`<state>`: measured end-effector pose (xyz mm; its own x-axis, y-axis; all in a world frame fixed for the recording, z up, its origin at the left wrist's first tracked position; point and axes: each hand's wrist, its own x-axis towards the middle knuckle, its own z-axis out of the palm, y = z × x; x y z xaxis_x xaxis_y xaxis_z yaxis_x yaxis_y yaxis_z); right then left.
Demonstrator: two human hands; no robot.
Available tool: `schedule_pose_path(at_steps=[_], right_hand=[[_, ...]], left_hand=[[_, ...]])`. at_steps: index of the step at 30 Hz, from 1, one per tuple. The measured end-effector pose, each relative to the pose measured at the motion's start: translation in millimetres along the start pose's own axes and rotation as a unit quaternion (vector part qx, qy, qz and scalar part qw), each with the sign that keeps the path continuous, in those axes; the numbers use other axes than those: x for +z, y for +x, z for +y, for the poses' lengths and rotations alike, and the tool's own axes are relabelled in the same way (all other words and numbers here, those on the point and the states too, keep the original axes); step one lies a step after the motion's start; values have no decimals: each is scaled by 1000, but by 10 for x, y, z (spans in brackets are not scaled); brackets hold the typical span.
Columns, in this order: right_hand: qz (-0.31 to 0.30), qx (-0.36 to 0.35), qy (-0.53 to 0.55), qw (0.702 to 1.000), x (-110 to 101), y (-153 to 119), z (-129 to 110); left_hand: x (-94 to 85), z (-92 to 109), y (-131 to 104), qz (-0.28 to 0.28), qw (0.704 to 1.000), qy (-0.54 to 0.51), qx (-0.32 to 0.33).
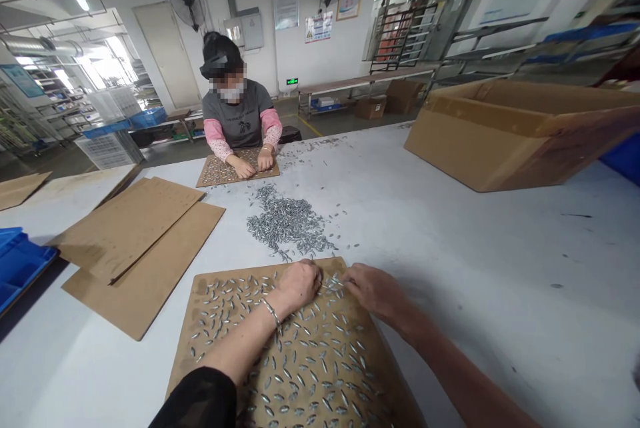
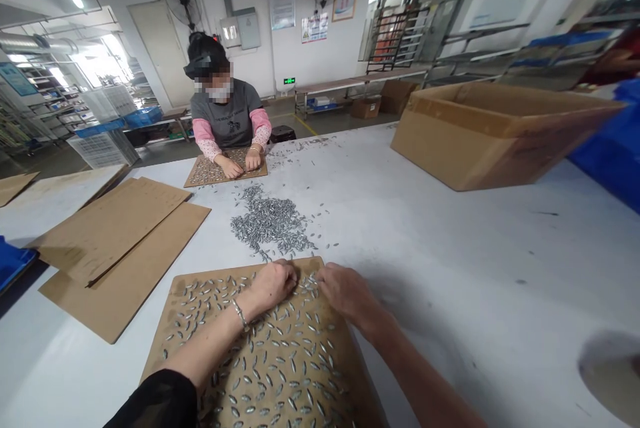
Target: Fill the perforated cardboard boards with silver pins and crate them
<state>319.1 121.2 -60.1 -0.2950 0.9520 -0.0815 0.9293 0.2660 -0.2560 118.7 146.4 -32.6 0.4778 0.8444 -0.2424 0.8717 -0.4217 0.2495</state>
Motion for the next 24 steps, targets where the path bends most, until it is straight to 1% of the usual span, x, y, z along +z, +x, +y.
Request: schedule_pose_path(at_steps=[3,7,11,18,24], right_hand=[[-31,-4,-13,999,-18,1,-65],[-27,4,-16,999,84,17,-160],[-30,8,-21,999,143,60,-172],[-38,2,-15,999,143,88,-131],[-52,-12,-13,999,124,122,-120]], left_hand=[[53,57,40,-7,1000,2,14],[100,132,81,-16,1000,12,11],[104,155,98,-21,999,23,-12],[43,119,78,-20,999,19,-36],[-71,37,2,9,1000,5,-29]])
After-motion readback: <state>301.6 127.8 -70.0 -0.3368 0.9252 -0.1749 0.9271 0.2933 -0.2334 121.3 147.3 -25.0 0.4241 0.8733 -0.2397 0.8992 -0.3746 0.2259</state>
